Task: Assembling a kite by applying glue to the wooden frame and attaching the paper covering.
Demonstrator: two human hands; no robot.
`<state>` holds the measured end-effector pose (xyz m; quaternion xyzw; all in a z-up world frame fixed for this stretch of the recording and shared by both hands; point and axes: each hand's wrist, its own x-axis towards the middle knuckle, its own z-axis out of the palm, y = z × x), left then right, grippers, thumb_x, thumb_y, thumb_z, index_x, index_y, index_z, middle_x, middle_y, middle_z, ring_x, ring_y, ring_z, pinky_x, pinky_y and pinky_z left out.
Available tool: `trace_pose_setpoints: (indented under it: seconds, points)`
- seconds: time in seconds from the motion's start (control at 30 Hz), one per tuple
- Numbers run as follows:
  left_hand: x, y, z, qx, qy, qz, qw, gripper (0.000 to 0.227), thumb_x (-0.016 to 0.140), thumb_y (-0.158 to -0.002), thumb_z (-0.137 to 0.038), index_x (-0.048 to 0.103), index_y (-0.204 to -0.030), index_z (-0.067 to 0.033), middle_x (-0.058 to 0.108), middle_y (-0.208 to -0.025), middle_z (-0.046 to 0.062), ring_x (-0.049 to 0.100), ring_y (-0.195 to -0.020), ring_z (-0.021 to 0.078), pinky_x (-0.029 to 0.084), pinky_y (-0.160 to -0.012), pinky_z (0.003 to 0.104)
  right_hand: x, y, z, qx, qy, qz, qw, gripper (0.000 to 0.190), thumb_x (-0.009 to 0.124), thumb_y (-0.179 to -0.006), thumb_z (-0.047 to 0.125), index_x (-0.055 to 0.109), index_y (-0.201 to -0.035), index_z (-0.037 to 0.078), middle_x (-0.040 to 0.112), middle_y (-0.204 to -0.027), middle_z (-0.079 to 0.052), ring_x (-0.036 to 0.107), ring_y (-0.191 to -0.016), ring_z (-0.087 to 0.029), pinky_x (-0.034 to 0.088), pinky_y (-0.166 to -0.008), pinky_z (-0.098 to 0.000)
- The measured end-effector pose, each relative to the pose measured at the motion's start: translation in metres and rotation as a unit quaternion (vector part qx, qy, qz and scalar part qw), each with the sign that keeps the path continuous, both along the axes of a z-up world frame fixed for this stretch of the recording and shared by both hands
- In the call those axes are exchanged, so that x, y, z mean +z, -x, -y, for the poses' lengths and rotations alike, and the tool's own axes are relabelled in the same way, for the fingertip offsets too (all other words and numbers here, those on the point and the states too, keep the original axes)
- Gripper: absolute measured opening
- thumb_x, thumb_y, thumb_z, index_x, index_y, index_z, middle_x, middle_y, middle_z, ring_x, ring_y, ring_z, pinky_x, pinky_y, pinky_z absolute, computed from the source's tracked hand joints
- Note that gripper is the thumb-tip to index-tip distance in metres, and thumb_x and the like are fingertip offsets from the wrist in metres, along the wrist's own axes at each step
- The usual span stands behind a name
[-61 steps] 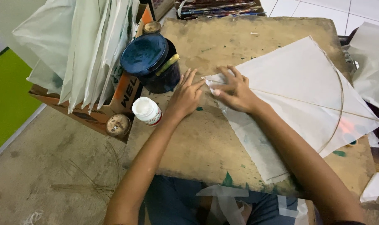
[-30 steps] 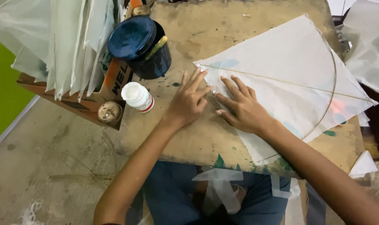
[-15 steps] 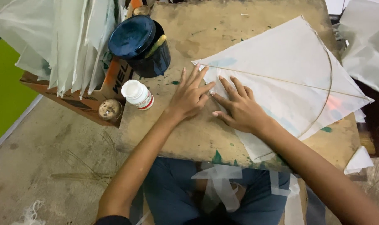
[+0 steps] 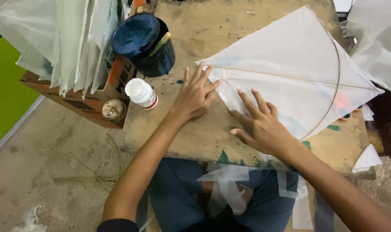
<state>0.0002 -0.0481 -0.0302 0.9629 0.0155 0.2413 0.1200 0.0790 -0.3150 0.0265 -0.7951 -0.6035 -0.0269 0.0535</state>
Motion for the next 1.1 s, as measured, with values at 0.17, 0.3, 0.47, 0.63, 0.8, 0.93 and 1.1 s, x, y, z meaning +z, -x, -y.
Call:
trace_pose_setpoints:
  seconds: [0.17, 0.3, 0.47, 0.63, 0.8, 0.93, 1.1]
  points:
    - [0.003, -0.001, 0.000, -0.025, -0.001, 0.010, 1.000, 0.051, 0.053, -0.088, -0.026, 0.066, -0.137, -0.0281, 0.039, -0.161, 0.016, 0.026, -0.151, 0.0432, 0.008, -0.111, 0.082, -0.001, -0.011, -0.005, -0.004, -0.053, -0.131, 0.990, 0.069, 0.045, -0.099, 0.061, 0.043, -0.156, 0.022, 0.025, -0.167, -0.014, 0.024, -0.151, -0.043, 0.033, -0.109, -0.0626]
    - [0.014, 0.010, 0.008, -0.015, 0.014, 0.010, 1.000, 0.053, 0.045, -0.095, -0.033, 0.055, -0.147, -0.0363, 0.046, -0.158, 0.007, 0.035, -0.150, 0.0348, 0.005, -0.113, 0.081, -0.024, -0.021, -0.007, 0.021, -0.109, -0.134, 0.985, 0.070, 0.047, -0.102, 0.054, 0.036, -0.160, 0.017, 0.032, -0.164, -0.016, 0.030, -0.149, -0.042, 0.030, -0.109, -0.0636]
    - [0.017, 0.007, -0.007, 0.024, 0.061, 0.023, 0.998, 0.060, 0.042, -0.099, -0.033, 0.039, -0.158, -0.0282, 0.049, -0.156, 0.010, 0.041, -0.146, 0.0384, 0.004, -0.111, 0.082, -0.014, -0.013, -0.002, 0.027, -0.075, -0.117, 0.990, 0.071, 0.046, -0.102, 0.055, 0.032, -0.162, 0.020, 0.032, -0.164, -0.015, 0.029, -0.150, -0.040, 0.028, -0.113, -0.0605]
    - [0.021, 0.007, -0.018, 0.090, 0.043, 0.010, 0.995, 0.064, 0.040, -0.100, -0.028, 0.028, -0.163, -0.0214, 0.055, -0.151, 0.013, 0.041, -0.146, 0.0394, -0.002, -0.113, 0.079, -0.004, -0.014, -0.002, 0.025, -0.053, -0.047, 0.997, 0.066, 0.044, -0.102, 0.057, 0.043, -0.156, 0.019, 0.035, -0.163, -0.014, 0.037, -0.146, -0.036, 0.036, -0.109, -0.0529]
    - [0.022, 0.007, -0.017, 0.096, -0.004, 0.019, 0.995, 0.067, 0.042, -0.098, -0.021, 0.029, -0.163, -0.0161, 0.059, -0.146, 0.017, 0.046, -0.141, 0.0430, 0.018, -0.114, 0.075, -0.006, -0.017, -0.018, 0.021, -0.042, 0.086, 0.995, 0.070, 0.039, -0.099, 0.068, 0.047, -0.152, 0.024, 0.039, -0.160, -0.011, 0.038, -0.146, -0.033, 0.039, -0.105, -0.0467]
    - [0.016, 0.005, -0.021, 0.083, -0.012, 0.021, 0.996, 0.068, 0.043, -0.097, -0.020, 0.028, -0.163, -0.0151, 0.059, -0.146, 0.017, 0.046, -0.140, 0.0451, 0.024, -0.114, 0.073, 0.003, -0.012, -0.042, 0.023, -0.024, 0.117, 0.993, 0.071, 0.039, -0.097, 0.072, 0.052, -0.150, 0.025, 0.041, -0.160, -0.010, 0.038, -0.145, -0.033, 0.040, -0.104, -0.0468]
    - [0.011, 0.001, -0.023, 0.101, -0.044, 0.009, 0.994, 0.073, 0.047, -0.091, -0.018, 0.030, -0.162, -0.0156, 0.059, -0.145, 0.016, 0.048, -0.139, 0.0458, 0.029, -0.114, 0.069, 0.000, -0.005, -0.039, -0.014, 0.003, 0.150, 0.989, 0.074, 0.034, -0.093, 0.079, 0.056, -0.145, 0.031, 0.039, -0.164, -0.008, 0.031, -0.150, -0.035, 0.033, -0.106, -0.0524]
